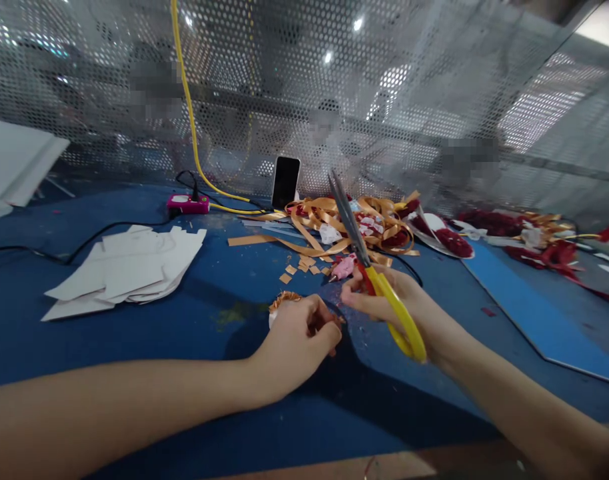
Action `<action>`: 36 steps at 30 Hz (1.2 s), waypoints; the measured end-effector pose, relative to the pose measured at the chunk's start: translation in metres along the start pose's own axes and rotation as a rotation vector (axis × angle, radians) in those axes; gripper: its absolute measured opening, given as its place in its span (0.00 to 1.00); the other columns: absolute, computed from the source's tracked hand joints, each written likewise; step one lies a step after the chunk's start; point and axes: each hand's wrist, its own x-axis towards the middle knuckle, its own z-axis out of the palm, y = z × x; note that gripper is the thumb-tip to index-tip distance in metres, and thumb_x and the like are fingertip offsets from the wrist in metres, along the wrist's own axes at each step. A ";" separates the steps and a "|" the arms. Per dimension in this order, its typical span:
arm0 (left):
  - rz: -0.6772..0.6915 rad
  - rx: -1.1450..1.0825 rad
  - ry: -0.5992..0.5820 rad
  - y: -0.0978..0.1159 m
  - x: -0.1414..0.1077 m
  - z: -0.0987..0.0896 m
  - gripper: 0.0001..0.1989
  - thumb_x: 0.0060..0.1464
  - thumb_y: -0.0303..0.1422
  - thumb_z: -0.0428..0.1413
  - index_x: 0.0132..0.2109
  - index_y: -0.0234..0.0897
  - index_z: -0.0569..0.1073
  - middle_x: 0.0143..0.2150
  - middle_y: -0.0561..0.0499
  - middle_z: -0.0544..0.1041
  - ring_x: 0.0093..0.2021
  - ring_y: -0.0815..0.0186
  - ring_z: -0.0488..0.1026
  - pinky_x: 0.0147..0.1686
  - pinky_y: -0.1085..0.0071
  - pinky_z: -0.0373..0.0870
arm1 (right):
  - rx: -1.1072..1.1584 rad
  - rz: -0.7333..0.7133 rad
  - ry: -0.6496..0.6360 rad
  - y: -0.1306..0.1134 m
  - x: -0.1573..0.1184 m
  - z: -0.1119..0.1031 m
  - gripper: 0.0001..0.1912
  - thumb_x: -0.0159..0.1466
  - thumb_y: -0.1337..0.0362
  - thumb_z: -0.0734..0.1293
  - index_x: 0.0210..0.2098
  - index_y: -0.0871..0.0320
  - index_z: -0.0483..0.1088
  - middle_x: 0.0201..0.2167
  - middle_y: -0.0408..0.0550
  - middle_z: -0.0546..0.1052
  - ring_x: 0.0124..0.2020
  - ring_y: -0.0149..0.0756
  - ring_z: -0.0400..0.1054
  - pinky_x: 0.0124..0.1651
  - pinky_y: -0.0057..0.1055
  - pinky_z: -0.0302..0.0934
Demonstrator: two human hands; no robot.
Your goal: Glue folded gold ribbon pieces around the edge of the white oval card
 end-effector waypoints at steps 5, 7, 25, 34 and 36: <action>0.008 0.000 -0.016 0.000 -0.001 0.001 0.08 0.60 0.37 0.56 0.36 0.37 0.73 0.28 0.52 0.79 0.28 0.66 0.72 0.29 0.72 0.63 | -0.555 -0.251 -0.024 -0.023 0.044 -0.015 0.19 0.63 0.48 0.66 0.39 0.58 0.68 0.35 0.51 0.78 0.31 0.37 0.71 0.32 0.34 0.64; 0.018 -0.015 -0.025 0.000 -0.002 0.001 0.09 0.61 0.38 0.56 0.37 0.37 0.75 0.29 0.51 0.80 0.29 0.67 0.71 0.30 0.72 0.63 | -0.716 -0.304 0.019 -0.033 0.068 -0.017 0.18 0.62 0.50 0.68 0.38 0.60 0.70 0.35 0.53 0.79 0.37 0.43 0.73 0.37 0.37 0.65; 0.016 -0.119 -0.055 -0.005 -0.001 0.000 0.14 0.60 0.44 0.58 0.42 0.37 0.79 0.32 0.49 0.82 0.25 0.70 0.63 0.26 0.73 0.57 | -1.100 -0.354 -0.101 -0.025 0.144 0.031 0.20 0.70 0.53 0.65 0.53 0.61 0.70 0.51 0.55 0.75 0.49 0.42 0.72 0.51 0.44 0.68; -0.007 -0.318 0.032 -0.005 0.000 -0.003 0.10 0.59 0.34 0.57 0.30 0.37 0.69 0.27 0.53 0.76 0.25 0.72 0.63 0.27 0.73 0.56 | -1.105 -0.315 0.005 -0.024 0.029 -0.032 0.32 0.66 0.35 0.55 0.48 0.59 0.61 0.37 0.58 0.77 0.33 0.49 0.73 0.34 0.39 0.61; 0.021 -0.354 0.039 -0.007 0.000 -0.002 0.10 0.61 0.32 0.56 0.31 0.38 0.66 0.26 0.55 0.76 0.27 0.72 0.66 0.29 0.73 0.59 | -1.094 -0.316 0.009 -0.011 0.001 -0.049 0.33 0.64 0.33 0.56 0.48 0.57 0.60 0.36 0.57 0.78 0.33 0.50 0.74 0.33 0.39 0.64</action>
